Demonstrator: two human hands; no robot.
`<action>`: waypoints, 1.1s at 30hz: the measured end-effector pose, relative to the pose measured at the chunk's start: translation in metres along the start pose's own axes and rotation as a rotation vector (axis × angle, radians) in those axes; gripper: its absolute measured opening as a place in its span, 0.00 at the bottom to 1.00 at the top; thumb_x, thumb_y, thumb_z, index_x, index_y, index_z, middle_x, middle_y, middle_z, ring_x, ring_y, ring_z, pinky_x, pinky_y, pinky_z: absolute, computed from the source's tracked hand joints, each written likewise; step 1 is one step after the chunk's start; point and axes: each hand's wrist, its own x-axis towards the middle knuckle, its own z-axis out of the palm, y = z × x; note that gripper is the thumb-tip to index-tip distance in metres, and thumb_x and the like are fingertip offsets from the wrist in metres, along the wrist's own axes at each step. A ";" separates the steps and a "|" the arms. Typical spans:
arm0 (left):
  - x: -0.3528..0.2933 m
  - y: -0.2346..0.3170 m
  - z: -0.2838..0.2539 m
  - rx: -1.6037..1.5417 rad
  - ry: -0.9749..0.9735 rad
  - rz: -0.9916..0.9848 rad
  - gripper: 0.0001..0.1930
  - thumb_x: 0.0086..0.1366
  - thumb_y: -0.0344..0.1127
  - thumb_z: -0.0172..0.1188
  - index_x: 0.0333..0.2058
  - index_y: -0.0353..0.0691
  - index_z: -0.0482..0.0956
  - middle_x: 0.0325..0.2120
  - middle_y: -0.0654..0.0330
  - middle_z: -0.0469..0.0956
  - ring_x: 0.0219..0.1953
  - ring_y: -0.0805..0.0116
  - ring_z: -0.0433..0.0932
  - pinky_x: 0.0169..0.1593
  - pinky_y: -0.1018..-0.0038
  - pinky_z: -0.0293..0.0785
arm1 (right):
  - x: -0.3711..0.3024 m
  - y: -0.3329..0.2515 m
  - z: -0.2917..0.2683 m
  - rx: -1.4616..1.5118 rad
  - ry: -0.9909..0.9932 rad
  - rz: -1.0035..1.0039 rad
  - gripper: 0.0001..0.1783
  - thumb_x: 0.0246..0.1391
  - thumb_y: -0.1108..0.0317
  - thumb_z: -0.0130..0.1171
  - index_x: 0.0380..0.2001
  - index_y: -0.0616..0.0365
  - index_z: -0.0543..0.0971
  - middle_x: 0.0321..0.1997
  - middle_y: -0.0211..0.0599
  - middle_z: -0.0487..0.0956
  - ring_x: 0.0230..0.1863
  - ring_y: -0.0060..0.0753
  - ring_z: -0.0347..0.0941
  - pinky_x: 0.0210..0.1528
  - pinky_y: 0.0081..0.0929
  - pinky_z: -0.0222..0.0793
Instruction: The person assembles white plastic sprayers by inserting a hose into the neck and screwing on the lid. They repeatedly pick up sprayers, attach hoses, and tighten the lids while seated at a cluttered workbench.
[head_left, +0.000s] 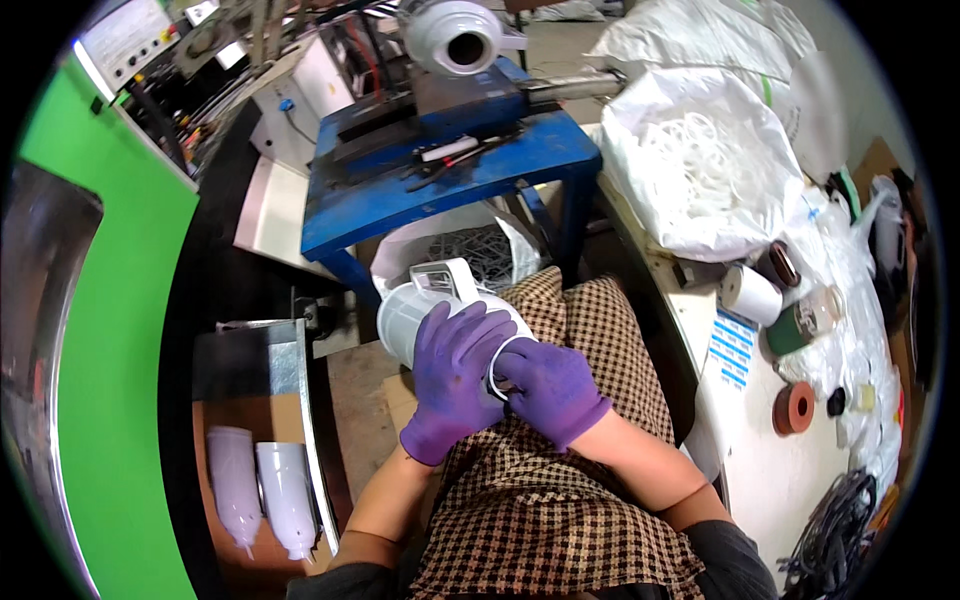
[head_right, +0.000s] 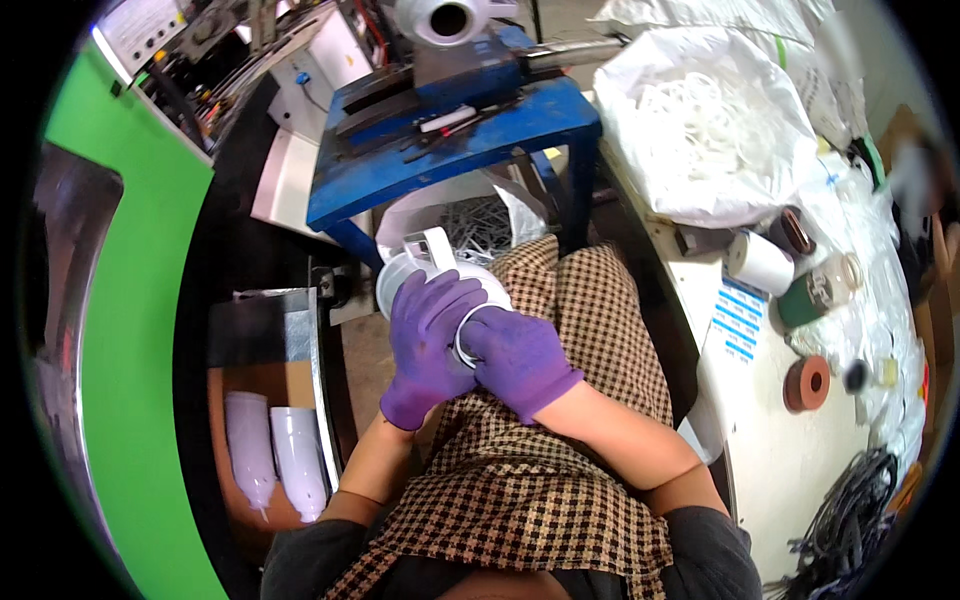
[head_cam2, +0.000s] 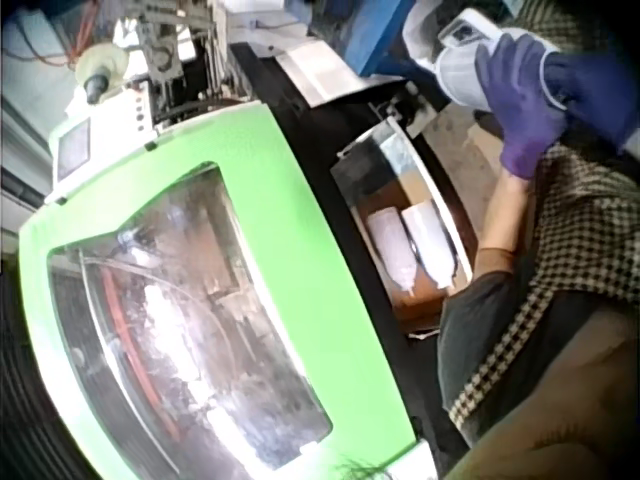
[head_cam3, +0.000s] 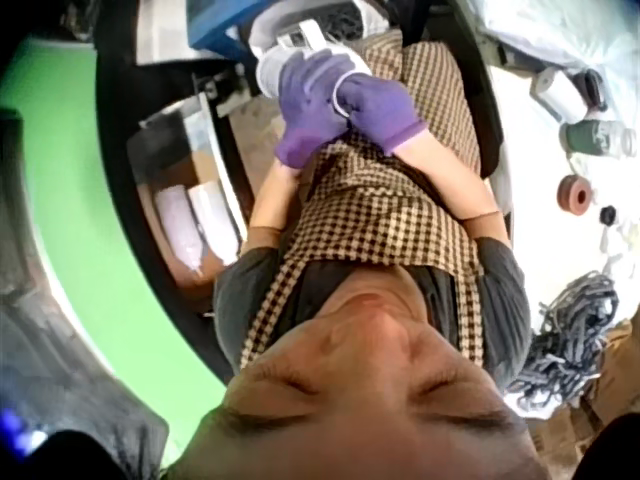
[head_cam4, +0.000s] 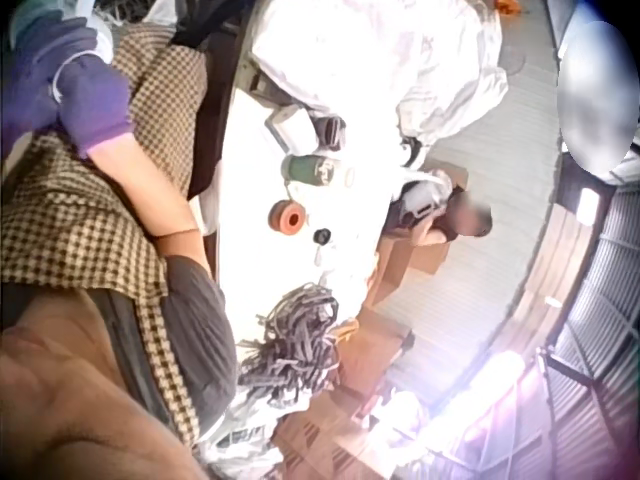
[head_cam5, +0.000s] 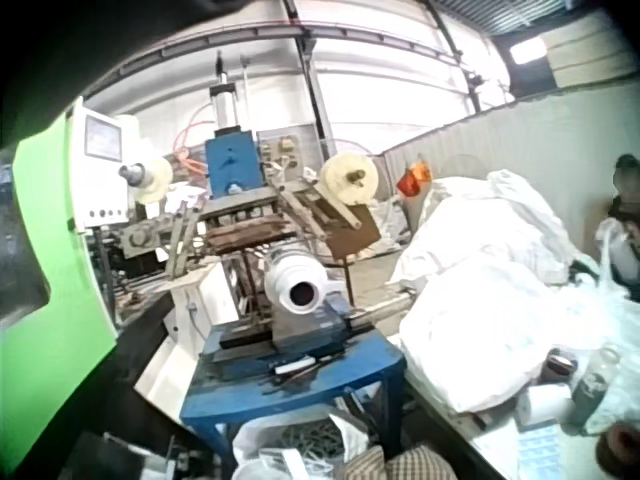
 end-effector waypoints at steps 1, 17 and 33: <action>0.000 0.002 0.002 -0.004 0.018 -0.018 0.27 0.47 0.45 0.74 0.48 0.46 0.81 0.53 0.61 0.80 0.58 0.53 0.76 0.67 0.49 0.61 | -0.002 0.000 0.002 0.023 0.046 -0.032 0.13 0.39 0.75 0.63 0.34 0.55 0.82 0.37 0.37 0.81 0.37 0.47 0.80 0.37 0.38 0.77; 0.005 0.036 0.017 0.108 -0.013 0.083 0.25 0.51 0.45 0.67 0.47 0.43 0.79 0.50 0.57 0.80 0.57 0.49 0.76 0.68 0.42 0.58 | -0.038 0.026 0.022 0.028 -0.097 -0.050 0.10 0.53 0.70 0.57 0.39 0.61 0.79 0.39 0.43 0.80 0.40 0.45 0.81 0.40 0.37 0.78; -0.039 0.050 0.012 0.151 -0.219 0.683 0.17 0.56 0.44 0.71 0.44 0.58 0.82 0.47 0.73 0.78 0.55 0.62 0.73 0.59 0.45 0.64 | -0.231 0.173 -0.132 -0.337 0.686 0.245 0.18 0.46 0.65 0.74 0.43 0.48 0.85 0.44 0.37 0.82 0.45 0.45 0.79 0.50 0.41 0.76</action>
